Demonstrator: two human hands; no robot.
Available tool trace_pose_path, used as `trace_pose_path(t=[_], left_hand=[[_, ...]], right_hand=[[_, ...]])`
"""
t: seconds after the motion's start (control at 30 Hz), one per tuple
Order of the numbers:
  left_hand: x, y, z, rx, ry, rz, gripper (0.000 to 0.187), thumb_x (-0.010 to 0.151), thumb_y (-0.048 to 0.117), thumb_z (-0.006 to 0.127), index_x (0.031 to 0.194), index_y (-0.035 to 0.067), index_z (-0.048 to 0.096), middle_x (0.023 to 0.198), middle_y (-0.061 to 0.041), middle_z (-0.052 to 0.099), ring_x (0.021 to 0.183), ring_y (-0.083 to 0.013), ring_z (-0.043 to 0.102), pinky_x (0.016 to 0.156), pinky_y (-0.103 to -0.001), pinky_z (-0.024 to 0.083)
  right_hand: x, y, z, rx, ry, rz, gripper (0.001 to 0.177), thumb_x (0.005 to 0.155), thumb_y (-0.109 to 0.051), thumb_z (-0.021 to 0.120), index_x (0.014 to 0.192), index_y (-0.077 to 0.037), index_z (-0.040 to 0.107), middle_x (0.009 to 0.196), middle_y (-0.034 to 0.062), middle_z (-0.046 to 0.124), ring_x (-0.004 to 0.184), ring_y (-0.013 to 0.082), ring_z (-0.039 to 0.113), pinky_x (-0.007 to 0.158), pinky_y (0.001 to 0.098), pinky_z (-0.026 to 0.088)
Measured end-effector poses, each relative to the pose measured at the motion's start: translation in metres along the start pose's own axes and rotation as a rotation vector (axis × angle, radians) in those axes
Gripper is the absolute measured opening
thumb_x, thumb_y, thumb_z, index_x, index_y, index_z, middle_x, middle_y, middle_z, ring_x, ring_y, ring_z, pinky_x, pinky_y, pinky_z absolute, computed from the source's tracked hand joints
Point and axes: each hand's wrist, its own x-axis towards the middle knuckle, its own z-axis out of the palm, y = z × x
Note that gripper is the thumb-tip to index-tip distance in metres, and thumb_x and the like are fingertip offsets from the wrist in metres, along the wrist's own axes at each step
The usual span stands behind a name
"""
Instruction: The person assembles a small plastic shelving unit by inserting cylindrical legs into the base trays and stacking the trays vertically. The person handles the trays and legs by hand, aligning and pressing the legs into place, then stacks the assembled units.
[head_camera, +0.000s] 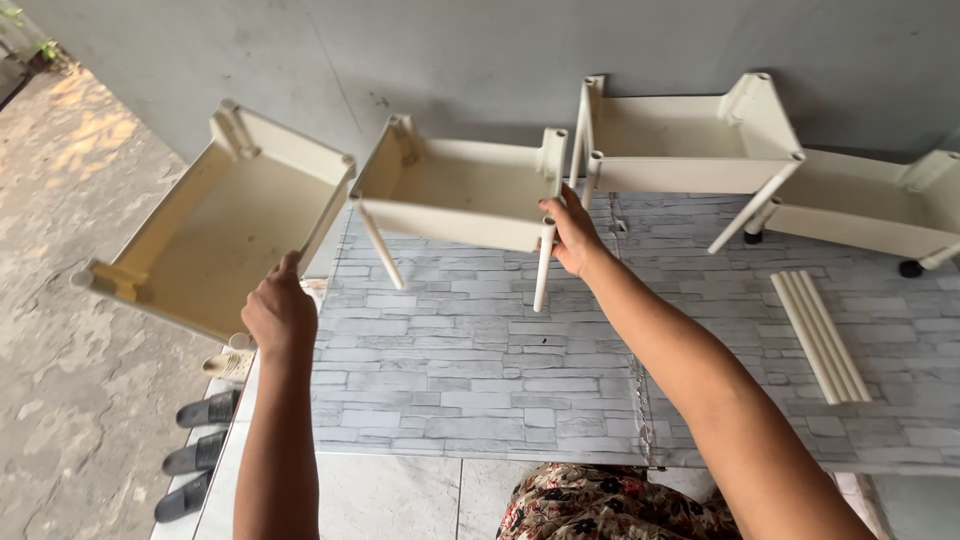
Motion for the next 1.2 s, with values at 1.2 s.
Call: trace_pose_path(t=[1.2], left_hand=[[-0.202, 0.305, -0.038, -0.583, 0.079, 1.171, 0.045, 0.087, -0.001, 0.066, 0.131, 0.007, 0.063, 0.131, -0.012, 0.068, 0.119, -0.0307, 0.068, 0.102, -0.04, 0.056]], right_hand=[[-0.282, -0.059, -0.263, -0.087, 0.115, -0.592, 0.067, 0.109, -0.047, 0.047, 0.159, -0.003, 0.037, 0.153, 0.0095, 0.05, 0.138, 0.021, 0.049, 0.113, 0.0389, 0.043]])
